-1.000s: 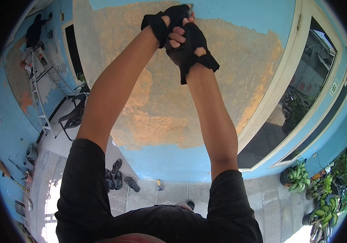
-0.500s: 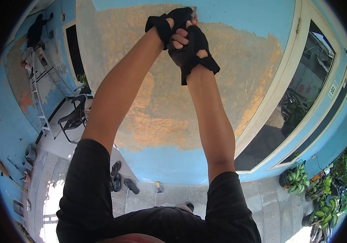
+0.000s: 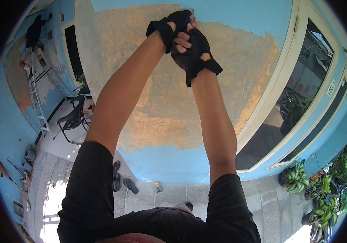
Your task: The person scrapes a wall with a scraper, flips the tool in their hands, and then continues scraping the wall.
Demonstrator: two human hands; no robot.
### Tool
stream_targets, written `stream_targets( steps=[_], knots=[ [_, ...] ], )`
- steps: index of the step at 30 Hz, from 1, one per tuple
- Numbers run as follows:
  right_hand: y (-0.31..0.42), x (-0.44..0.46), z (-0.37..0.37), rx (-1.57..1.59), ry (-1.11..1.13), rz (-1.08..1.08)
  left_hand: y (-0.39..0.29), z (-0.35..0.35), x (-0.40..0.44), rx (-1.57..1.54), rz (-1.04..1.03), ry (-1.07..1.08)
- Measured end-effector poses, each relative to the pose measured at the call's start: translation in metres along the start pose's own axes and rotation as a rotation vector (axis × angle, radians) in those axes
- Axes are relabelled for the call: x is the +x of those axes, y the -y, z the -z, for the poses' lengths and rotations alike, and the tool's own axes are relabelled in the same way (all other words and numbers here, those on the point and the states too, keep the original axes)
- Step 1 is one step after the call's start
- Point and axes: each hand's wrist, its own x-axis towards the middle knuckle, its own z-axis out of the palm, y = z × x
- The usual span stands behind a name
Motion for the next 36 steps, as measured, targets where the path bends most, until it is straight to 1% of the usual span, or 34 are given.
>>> stream_targets(
  steps=[2, 3, 5, 8, 12, 14, 17, 18, 19, 21, 22, 24, 27, 29, 31, 33, 35, 36],
  knots=[
    [0.001, 0.0, 0.002, -0.049, 0.081, -0.035, -0.002, -0.003, 0.005, -0.024, -0.004, -0.005],
    [0.003, 0.001, 0.002, -0.052, 0.082, -0.036, -0.002, -0.002, 0.007, -0.026, -0.007, -0.004],
    [0.006, 0.003, -0.001, -0.031, 0.058, -0.044, -0.01, -0.009, -0.003, 0.074, -0.017, -0.055],
    [0.002, -0.003, -0.006, -0.078, -0.01, -0.022, -0.003, -0.007, -0.003, 0.073, 0.0, -0.065],
    [0.009, 0.003, 0.002, -0.1, 0.066, -0.065, -0.003, -0.004, 0.003, 0.058, -0.012, -0.028],
    [0.008, -0.001, 0.01, -0.084, 0.002, -0.051, 0.002, -0.016, -0.022, 0.139, -0.07, -0.098],
    [0.005, -0.01, 0.01, -0.083, 0.043, -0.065, 0.004, -0.017, -0.016, 0.063, -0.025, -0.083],
    [0.004, -0.012, 0.011, -0.098, 0.004, -0.056, 0.008, -0.015, -0.015, 0.063, -0.021, -0.086],
    [0.004, -0.011, 0.013, -0.099, 0.009, -0.059, 0.006, -0.015, -0.014, 0.138, -0.01, -0.117],
    [0.01, -0.007, 0.018, -0.088, 0.091, -0.101, 0.001, -0.018, -0.01, 0.289, 0.011, -0.168],
    [0.013, -0.005, 0.015, -0.089, 0.089, -0.1, -0.002, -0.02, -0.012, 0.287, 0.012, -0.166],
    [0.015, 0.001, 0.01, -0.067, 0.061, -0.088, -0.011, -0.022, -0.017, 0.24, -0.063, -0.134],
    [0.005, -0.004, 0.023, -0.053, 0.052, -0.055, 0.005, -0.014, -0.009, 0.231, -0.03, -0.145],
    [-0.002, -0.018, 0.025, -0.063, 0.022, -0.043, 0.014, -0.017, -0.019, 0.279, -0.007, -0.172],
    [-0.005, -0.02, 0.029, -0.034, 0.069, -0.058, 0.017, -0.016, -0.02, 0.195, 0.065, -0.15],
    [-0.003, -0.013, 0.021, -0.017, 0.061, -0.062, 0.011, -0.011, -0.011, 0.183, 0.069, -0.148],
    [-0.009, -0.012, 0.01, 0.013, -0.021, -0.009, 0.013, 0.001, -0.004, -0.045, 0.08, -0.004],
    [-0.013, -0.013, 0.014, -0.036, -0.003, 0.013, 0.017, 0.005, -0.002, -0.045, 0.1, 0.003]
  ],
)
